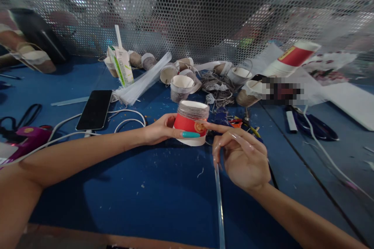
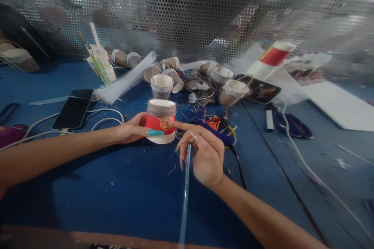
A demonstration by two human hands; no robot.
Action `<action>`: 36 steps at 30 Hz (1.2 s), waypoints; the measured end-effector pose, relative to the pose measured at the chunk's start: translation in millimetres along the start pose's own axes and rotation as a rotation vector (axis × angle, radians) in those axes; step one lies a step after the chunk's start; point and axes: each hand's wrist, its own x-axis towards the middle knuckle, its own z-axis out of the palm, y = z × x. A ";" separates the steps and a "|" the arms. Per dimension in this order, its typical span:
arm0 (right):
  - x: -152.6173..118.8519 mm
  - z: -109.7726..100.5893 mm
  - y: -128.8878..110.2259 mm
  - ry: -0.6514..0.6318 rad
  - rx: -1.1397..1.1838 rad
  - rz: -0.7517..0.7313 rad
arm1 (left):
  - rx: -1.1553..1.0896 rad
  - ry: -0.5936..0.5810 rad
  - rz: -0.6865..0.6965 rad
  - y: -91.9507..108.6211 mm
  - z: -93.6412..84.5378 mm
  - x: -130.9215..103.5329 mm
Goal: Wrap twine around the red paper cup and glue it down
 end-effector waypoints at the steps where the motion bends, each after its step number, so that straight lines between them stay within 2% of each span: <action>1: 0.9 -0.7 1.6 0.006 0.013 -0.017 | -0.002 -0.005 0.002 -0.3 -0.4 0.1; 7: 9.7 -9.7 12.8 0.034 0.111 -0.118 | -0.024 0.010 0.013 -0.7 -1.0 1.0; 10: 8.1 -9.9 10.1 0.000 0.107 -0.175 | 0.002 0.038 0.011 -0.8 -0.9 1.3; 14: 1.4 -3.6 0.7 -0.123 0.019 -0.081 | 0.033 0.046 -0.004 -0.7 -0.1 1.1; 16: -0.7 -1.0 -1.6 -0.143 -0.014 -0.042 | 0.047 0.045 -0.009 -0.6 0.5 1.1; 24: 0.3 -1.6 2.4 -0.094 0.030 -0.063 | 0.055 0.039 0.009 -0.6 0.6 1.0; 34: 9.1 -8.6 9.5 0.010 0.096 -0.188 | -0.010 0.022 0.008 -0.8 -1.4 1.1; 36: 7.1 -7.3 7.8 -0.007 0.091 -0.196 | 0.015 0.029 -0.007 -0.3 -0.2 1.1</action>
